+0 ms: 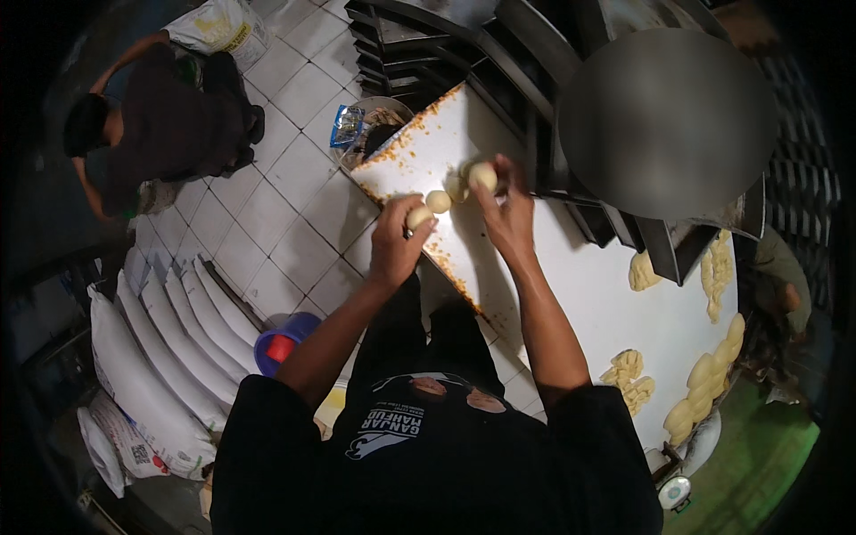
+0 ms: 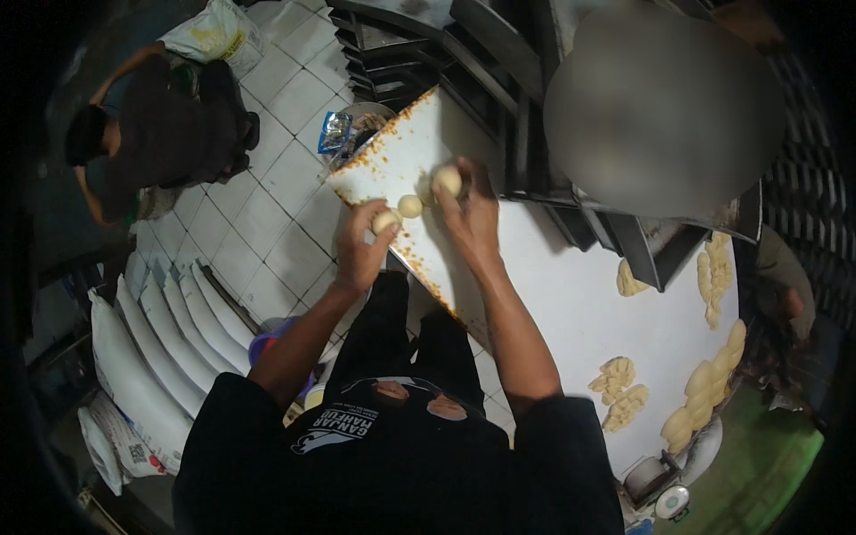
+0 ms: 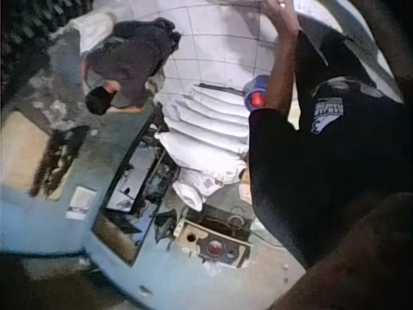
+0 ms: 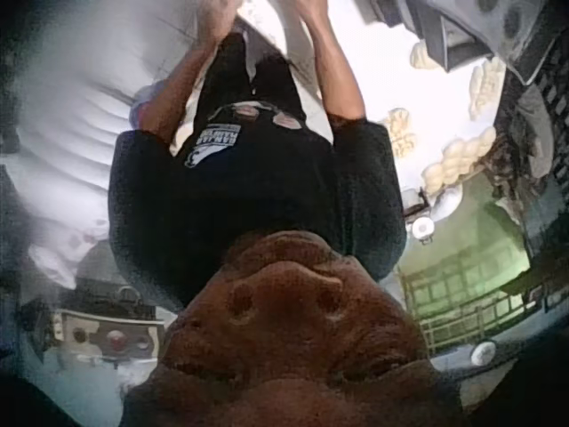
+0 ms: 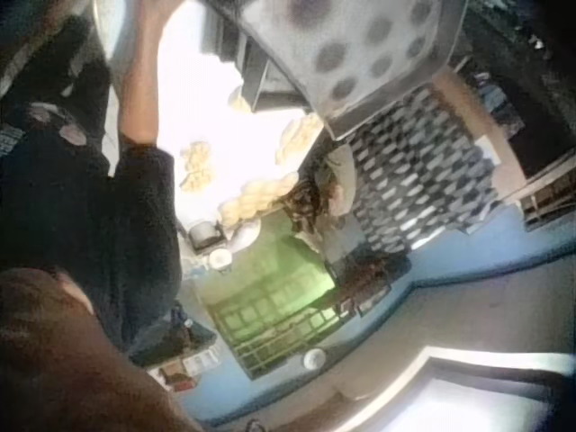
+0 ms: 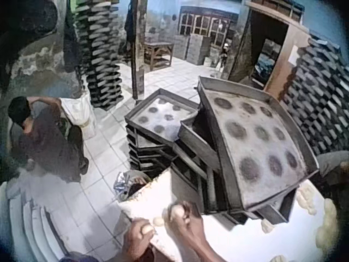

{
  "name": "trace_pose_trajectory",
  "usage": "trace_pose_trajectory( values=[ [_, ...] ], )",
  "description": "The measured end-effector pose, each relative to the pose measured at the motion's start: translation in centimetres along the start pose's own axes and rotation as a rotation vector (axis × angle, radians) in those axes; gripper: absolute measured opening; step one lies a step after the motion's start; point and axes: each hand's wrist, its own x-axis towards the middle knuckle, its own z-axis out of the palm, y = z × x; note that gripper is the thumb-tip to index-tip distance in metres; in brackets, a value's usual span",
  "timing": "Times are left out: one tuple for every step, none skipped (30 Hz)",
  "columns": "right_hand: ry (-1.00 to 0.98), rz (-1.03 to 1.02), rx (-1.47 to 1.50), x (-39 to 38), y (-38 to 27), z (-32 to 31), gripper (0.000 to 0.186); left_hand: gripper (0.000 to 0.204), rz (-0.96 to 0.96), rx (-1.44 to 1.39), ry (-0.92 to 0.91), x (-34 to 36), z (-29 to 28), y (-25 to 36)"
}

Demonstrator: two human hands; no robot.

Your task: The person moves a stack of metal trays and then uses both hands to roll portions of dough into small, round balls on a white table.

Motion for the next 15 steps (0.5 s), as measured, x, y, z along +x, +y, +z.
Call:
trace_pose_trajectory(
  values=[
    [-0.026,-0.031,-0.151,2.3,0.8,1.7,0.051,0.037,0.003,0.001,0.024,1.8,-0.8,-0.3],
    [-0.056,-0.065,-0.306,4.6,2.3,3.1,0.053,0.037,0.005,0.000,0.053,3.6,-1.2,-0.5],
    [-0.099,-0.102,-0.456,5.7,2.3,4.5,0.056,0.037,0.019,-0.056,0.080,5.2,-1.5,-0.7],
    [-0.063,-0.201,-0.484,5.0,2.6,4.8,0.056,0.037,0.035,-0.113,0.100,6.9,-1.2,-0.7],
    [-0.022,-0.311,-0.512,3.9,2.0,5.1,0.056,0.037,0.060,-0.172,0.127,8.9,-0.9,-0.9],
    [0.030,-0.415,-0.550,2.5,1.3,4.5,0.056,0.033,0.124,-0.152,0.104,11.0,-0.1,-0.5],
    [-0.038,-0.313,-0.431,-0.1,0.5,3.6,0.052,0.032,0.185,-0.105,0.091,12.6,0.6,-0.1],
    [-0.068,-0.309,-0.475,-3.3,1.9,2.8,0.052,0.031,0.246,-0.062,0.058,14.0,2.0,0.3],
    [-0.157,-0.243,-0.462,-6.4,2.0,2.0,0.053,0.030,0.277,-0.005,0.054,15.2,3.4,-0.8],
    [-0.222,-0.196,-0.420,-9.2,2.3,0.9,0.049,0.033,0.273,0.024,-0.027,16.1,5.1,-2.5],
    [-0.249,-0.120,-0.410,-11.9,2.8,0.0,0.046,0.036,0.319,0.163,-0.017,15.7,6.5,-5.2],
    [-0.239,-0.129,-0.408,-14.4,4.3,-1.4,0.045,0.039,0.375,0.296,-0.012,15.9,7.6,-7.1],
    [-0.184,-0.092,-0.411,-17.0,5.0,-3.3,0.044,0.049,0.459,0.441,0.049,15.2,9.0,-7.0],
    [-0.142,-0.095,-0.409,-18.1,5.2,-4.8,0.042,0.055,0.439,0.416,0.173,14.6,9.0,-10.3],
    [-0.056,0.009,-0.403,-19.8,6.1,-6.7,0.040,0.055,0.260,-0.137,0.153,13.6,10.3,-9.1]
  ],
)
